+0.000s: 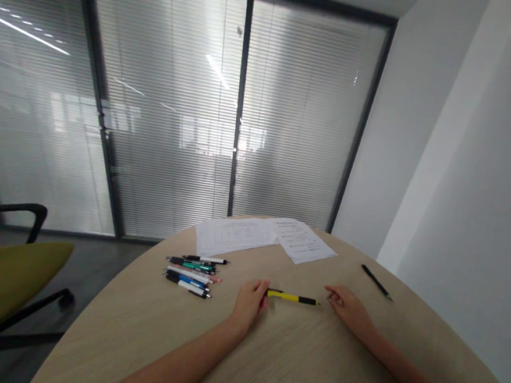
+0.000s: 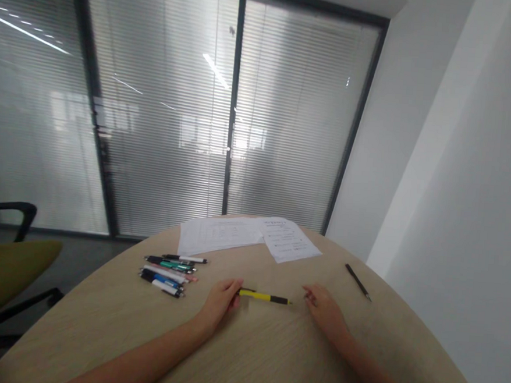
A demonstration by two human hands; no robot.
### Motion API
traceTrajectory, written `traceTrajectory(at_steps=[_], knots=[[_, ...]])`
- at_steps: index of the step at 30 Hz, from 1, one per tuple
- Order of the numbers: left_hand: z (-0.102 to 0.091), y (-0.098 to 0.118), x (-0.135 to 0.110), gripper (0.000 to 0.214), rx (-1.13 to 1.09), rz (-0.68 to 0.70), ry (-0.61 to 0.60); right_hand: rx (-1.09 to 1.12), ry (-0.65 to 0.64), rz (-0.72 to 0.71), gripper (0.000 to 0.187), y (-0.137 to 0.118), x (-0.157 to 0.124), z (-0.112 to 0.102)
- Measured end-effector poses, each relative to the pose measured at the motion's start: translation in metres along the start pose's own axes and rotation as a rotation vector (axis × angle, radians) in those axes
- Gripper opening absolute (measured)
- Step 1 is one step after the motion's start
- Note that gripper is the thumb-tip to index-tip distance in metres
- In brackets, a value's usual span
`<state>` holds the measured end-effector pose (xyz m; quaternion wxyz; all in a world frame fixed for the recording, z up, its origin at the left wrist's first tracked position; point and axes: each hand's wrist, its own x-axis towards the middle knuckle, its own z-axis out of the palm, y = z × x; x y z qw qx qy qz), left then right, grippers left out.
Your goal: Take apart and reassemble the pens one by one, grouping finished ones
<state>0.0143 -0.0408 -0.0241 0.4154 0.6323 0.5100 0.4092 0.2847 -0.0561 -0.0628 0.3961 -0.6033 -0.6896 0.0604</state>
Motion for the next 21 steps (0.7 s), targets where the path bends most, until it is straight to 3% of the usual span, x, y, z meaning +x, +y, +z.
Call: traceTrajectory(at_steps=[6, 12, 21], knots=[[0.0, -0.002, 0.0, 0.053, 0.0, 0.008, -0.012, -0.014, 0.055, -0.133, 0.021, -0.025, -0.013, -0.006], [-0.001, 0.0, -0.001, 0.053, 0.012, 0.026, -0.023, 0.139, -0.043, -0.053, 0.019, -0.053, -0.025, 0.0], [-0.002, 0.002, -0.002, 0.054, 0.017, 0.016, -0.021, 0.028, -0.056, -0.02, 0.019, -0.045, -0.024, 0.001]])
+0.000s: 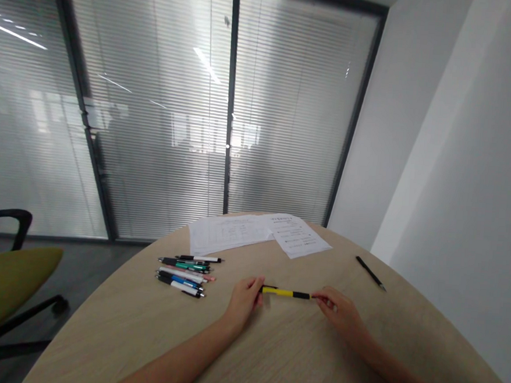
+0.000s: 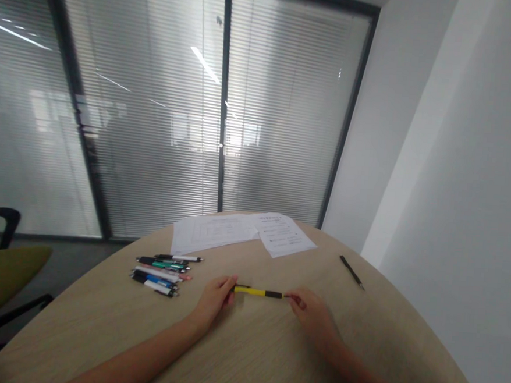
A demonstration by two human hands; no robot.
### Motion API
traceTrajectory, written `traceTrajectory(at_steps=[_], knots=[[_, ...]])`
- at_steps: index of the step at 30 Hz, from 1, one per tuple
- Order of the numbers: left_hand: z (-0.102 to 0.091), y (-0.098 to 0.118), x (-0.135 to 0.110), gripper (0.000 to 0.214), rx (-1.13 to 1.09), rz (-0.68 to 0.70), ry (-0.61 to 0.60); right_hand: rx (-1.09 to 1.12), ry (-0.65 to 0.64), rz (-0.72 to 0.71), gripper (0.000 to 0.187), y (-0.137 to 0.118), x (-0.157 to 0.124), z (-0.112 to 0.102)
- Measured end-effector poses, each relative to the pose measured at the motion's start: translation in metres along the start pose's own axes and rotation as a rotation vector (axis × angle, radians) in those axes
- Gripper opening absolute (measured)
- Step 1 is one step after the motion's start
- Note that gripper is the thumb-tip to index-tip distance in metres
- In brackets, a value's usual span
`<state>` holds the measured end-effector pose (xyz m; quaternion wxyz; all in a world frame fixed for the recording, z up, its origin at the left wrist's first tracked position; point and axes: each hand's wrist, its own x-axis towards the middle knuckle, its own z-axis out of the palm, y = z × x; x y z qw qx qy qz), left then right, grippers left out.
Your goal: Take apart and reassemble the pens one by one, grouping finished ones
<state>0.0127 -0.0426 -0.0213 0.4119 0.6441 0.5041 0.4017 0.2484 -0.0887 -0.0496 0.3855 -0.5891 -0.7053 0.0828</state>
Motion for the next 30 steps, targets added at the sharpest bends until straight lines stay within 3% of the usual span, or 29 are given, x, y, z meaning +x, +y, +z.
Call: traceTrajectory(at_steps=[8, 30], knots=[[-0.0014, 0.0026, -0.0013, 0.054, -0.001, 0.0, 0.031, -0.109, 0.064, -0.091, 0.019, 0.0004, 0.0003, -0.0025], [-0.0015, 0.0004, -0.0001, 0.054, 0.007, 0.005, 0.024, -0.169, 0.096, -0.049, 0.023, 0.0091, 0.0001, -0.0024]])
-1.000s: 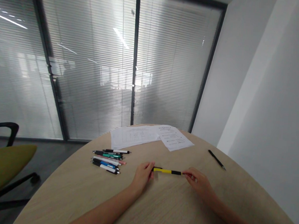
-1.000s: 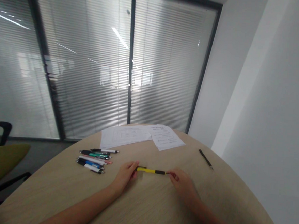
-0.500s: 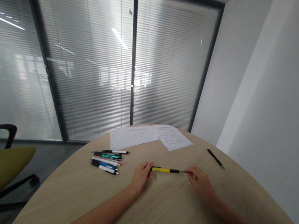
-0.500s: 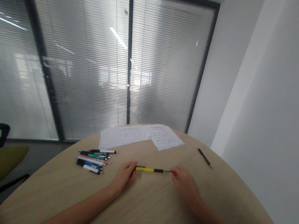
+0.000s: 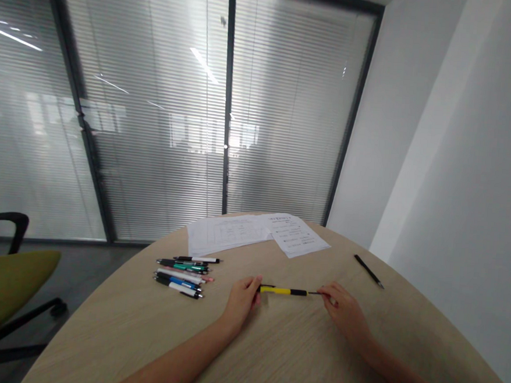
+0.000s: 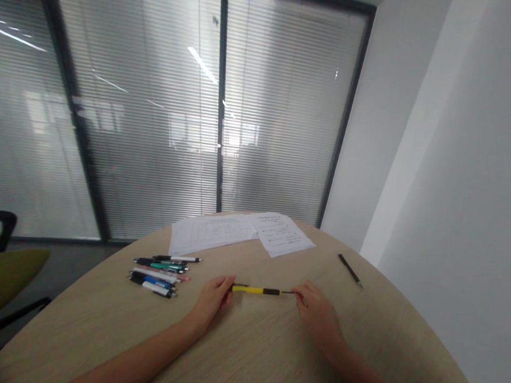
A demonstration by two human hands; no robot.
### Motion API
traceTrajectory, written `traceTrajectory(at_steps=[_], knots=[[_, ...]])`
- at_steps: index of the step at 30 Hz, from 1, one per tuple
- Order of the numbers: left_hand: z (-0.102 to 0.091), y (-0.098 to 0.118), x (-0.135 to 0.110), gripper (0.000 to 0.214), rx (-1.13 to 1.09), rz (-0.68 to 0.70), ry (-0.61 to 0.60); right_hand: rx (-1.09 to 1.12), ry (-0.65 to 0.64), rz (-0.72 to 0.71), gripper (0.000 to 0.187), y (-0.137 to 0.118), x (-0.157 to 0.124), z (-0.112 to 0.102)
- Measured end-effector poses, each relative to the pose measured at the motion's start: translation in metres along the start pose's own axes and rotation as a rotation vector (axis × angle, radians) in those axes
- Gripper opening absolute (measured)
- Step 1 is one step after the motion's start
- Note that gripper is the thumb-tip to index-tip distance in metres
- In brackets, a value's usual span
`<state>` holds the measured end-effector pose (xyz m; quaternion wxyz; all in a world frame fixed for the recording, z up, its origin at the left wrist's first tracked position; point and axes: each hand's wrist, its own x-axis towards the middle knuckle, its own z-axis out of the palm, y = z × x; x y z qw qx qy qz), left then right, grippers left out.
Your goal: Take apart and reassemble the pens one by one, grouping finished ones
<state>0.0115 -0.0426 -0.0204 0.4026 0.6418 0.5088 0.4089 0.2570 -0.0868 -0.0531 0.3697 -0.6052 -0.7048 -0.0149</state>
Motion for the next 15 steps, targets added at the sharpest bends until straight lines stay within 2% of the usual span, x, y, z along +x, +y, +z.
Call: traceTrajectory(at_steps=[6, 15], knots=[[0.001, -0.0036, 0.0019, 0.054, -0.021, -0.007, 0.007, 0.017, 0.045, 0.007, 0.025, -0.0016, -0.0005, -0.0002], [-0.0002, -0.0046, 0.0031, 0.052, -0.066, -0.034, 0.049, 0.031, 0.027, -0.046, 0.022, -0.0072, -0.0006, -0.0028]])
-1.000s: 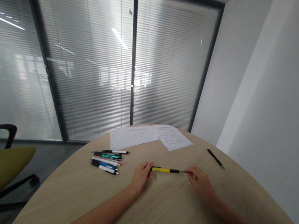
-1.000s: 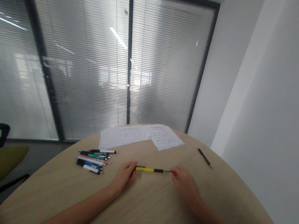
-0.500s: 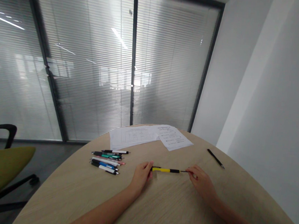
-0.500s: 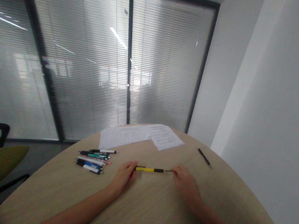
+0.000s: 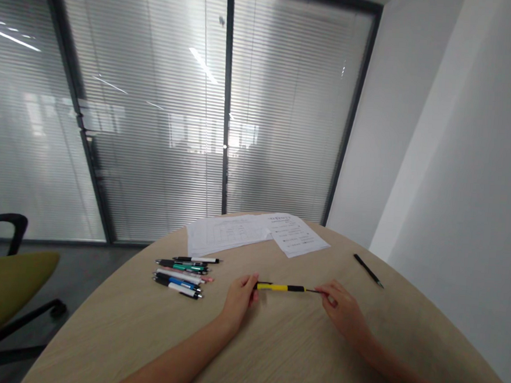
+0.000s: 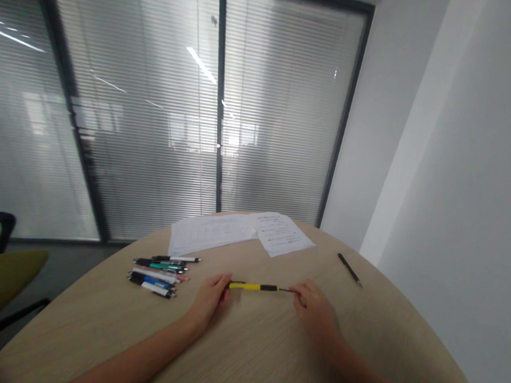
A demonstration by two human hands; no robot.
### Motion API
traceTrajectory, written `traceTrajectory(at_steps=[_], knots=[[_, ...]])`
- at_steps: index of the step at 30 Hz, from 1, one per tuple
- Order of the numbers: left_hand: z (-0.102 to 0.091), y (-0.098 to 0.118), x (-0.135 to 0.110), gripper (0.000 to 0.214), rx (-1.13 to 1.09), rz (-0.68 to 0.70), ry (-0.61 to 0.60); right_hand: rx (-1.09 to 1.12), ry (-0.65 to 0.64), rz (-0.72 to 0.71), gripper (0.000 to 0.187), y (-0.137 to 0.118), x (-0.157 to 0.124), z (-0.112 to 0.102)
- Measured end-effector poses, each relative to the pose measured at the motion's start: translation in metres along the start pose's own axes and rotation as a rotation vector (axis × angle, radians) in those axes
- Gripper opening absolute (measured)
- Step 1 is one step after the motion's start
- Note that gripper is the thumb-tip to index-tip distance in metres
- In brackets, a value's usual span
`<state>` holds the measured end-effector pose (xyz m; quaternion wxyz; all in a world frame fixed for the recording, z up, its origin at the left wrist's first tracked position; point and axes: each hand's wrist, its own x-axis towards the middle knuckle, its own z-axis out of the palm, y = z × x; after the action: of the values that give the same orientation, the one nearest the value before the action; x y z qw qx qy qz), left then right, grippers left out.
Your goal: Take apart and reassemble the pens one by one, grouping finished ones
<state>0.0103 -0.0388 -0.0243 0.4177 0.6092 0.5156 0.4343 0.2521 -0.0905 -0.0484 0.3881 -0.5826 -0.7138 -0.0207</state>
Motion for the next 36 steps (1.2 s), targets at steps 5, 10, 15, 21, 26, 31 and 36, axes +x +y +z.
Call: traceTrajectory(at_steps=[5, 10, 15, 21, 26, 31, 36], knots=[[-0.001, 0.002, -0.001, 0.051, -0.038, -0.017, 0.014, -0.001, -0.039, -0.034, 0.015, -0.01, 0.0, -0.003], [0.0, 0.004, -0.003, 0.052, 0.001, 0.016, -0.019, -0.048, -0.074, -0.058, 0.017, -0.019, -0.001, -0.005], [0.001, 0.005, -0.004, 0.051, 0.019, 0.021, -0.031, -0.059, -0.129, -0.053, 0.015, -0.021, -0.003, -0.003], [-0.001, 0.005, -0.003, 0.053, 0.015, 0.01, -0.026, -0.045, -0.15, -0.112, 0.024, -0.017, -0.003, -0.002], [-0.001, 0.007, -0.004, 0.053, -0.004, -0.001, 0.0, -0.048, -0.124, -0.078, 0.019, -0.018, -0.002, -0.004], [-0.001, 0.007, -0.005, 0.053, 0.029, 0.033, -0.009, -0.07, -0.137, -0.012, 0.013, -0.015, -0.005, 0.0], [-0.002, 0.007, -0.005, 0.054, 0.036, 0.06, -0.022, -0.069, -0.077, 0.035, 0.012, -0.007, -0.004, 0.002]])
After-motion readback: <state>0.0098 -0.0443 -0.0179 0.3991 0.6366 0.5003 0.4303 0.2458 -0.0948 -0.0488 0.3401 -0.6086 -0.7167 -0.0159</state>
